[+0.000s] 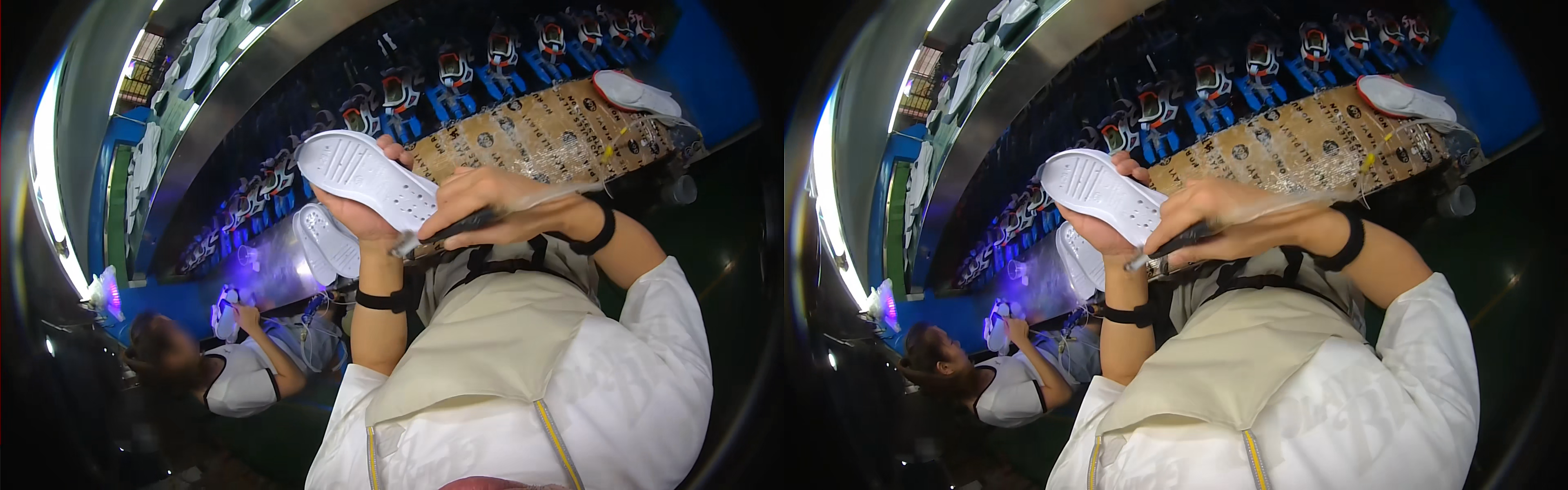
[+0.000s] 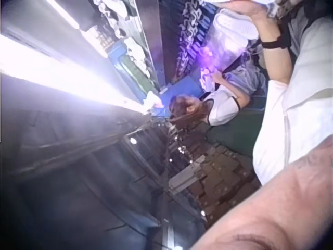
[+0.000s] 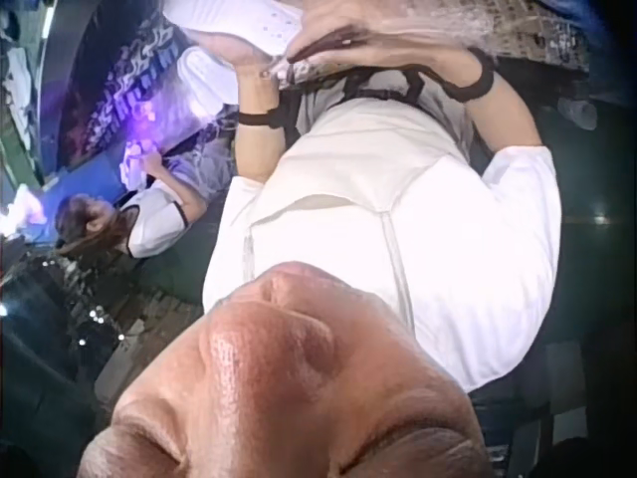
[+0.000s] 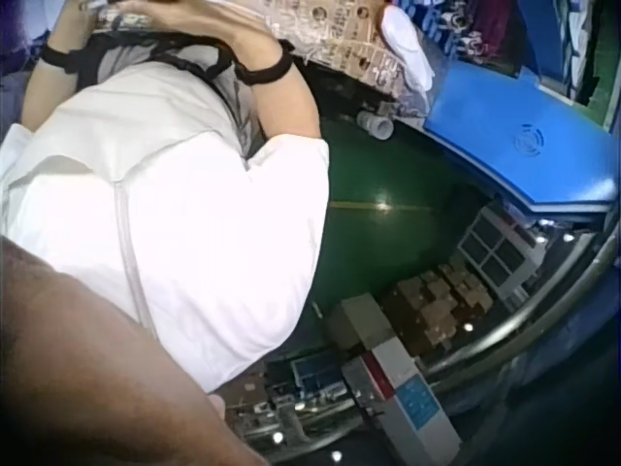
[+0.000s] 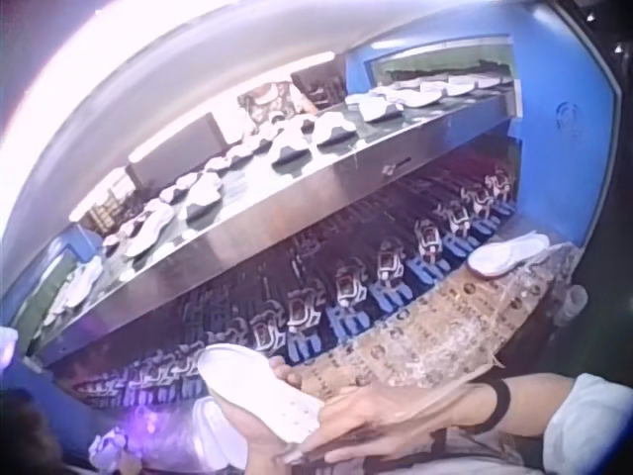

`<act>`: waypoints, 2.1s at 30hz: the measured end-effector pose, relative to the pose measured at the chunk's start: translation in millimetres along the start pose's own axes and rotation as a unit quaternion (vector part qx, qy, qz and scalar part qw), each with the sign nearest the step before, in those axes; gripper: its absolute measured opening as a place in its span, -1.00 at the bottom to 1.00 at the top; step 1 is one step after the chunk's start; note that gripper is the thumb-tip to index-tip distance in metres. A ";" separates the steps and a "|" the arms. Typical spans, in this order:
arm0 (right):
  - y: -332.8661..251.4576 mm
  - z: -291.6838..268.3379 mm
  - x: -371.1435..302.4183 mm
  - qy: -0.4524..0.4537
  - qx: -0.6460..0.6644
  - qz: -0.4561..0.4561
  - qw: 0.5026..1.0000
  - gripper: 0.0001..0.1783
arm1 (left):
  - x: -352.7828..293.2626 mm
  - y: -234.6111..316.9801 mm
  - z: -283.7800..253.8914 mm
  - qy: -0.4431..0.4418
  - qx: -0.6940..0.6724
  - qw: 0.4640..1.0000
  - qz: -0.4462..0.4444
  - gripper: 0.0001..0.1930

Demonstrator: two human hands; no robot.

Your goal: Applying adhesive or glue to the bottom of shoe soles using a brush.

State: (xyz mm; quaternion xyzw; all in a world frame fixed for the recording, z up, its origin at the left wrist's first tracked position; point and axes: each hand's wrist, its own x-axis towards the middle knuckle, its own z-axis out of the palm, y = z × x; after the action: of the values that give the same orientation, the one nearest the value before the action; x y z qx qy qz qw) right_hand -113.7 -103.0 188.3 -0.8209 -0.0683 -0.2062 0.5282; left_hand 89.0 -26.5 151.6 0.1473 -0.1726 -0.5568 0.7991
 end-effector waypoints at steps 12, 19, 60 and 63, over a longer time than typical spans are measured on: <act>-20.9 -11.8 3.2 0.097 -0.034 0.055 0.993 -0.68 | 18.6 25.1 27.6 -0.114 -0.002 0.992 -0.055 0.07; -20.4 -24.0 5.3 0.026 -0.075 0.003 0.997 -0.66 | 41.3 30.5 39.0 -0.148 0.193 0.961 -0.129 0.06; -4.4 -49.6 -23.0 0.054 -0.090 0.016 0.994 -0.73 | 37.6 27.8 -9.6 -0.018 0.324 0.935 -0.141 -0.17; -1.5 -46.4 -41.0 0.199 -0.026 0.136 0.970 -0.76 | 8.2 18.7 -20.2 0.099 0.115 0.988 -0.032 -0.06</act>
State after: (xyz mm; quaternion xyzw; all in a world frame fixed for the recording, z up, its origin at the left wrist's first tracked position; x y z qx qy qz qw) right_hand -163.6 -139.6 189.2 -0.7783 0.1556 -0.2937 0.5327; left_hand 116.2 -27.1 142.4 0.2981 -0.1503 -0.5411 0.7719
